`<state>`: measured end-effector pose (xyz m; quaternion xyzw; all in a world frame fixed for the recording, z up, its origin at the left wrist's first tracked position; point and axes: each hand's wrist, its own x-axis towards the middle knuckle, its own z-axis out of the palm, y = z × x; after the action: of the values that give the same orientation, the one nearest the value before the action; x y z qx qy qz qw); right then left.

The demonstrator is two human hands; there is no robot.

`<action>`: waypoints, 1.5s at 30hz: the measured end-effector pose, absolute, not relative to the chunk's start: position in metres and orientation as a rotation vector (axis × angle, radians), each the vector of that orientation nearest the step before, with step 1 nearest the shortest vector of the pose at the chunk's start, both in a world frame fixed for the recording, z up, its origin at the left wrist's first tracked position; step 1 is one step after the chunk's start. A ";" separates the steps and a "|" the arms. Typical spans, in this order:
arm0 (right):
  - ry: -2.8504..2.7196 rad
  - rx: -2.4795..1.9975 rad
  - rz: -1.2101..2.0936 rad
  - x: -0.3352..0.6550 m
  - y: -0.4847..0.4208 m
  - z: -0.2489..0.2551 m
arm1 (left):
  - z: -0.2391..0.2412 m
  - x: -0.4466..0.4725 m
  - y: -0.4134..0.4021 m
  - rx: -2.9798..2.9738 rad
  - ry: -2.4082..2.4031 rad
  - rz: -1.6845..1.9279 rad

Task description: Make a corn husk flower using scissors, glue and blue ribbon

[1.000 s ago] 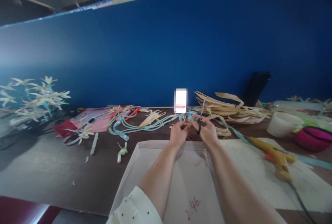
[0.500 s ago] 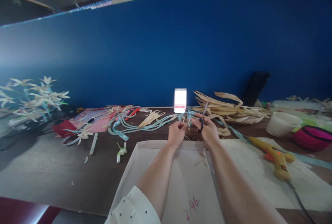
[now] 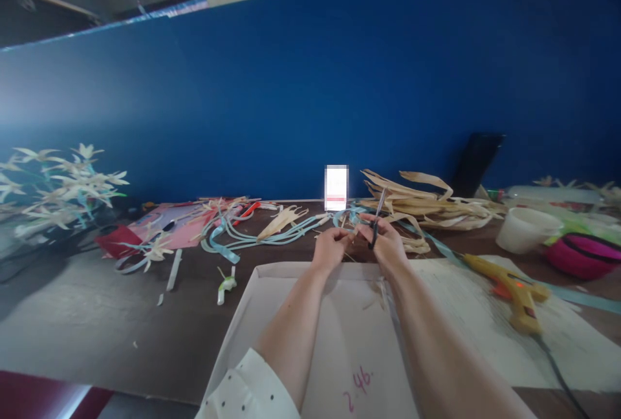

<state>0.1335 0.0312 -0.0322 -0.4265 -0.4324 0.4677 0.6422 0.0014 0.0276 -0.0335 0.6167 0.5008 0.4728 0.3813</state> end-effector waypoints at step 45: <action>-1.063 -0.920 1.146 0.129 0.027 -0.025 | -0.031 0.002 0.024 1.496 1.356 1.272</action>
<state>0.1286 0.0265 -0.0254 -0.3993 -0.4618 0.4977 0.6161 0.0024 0.0240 -0.0310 0.5828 0.5283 0.4953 0.3687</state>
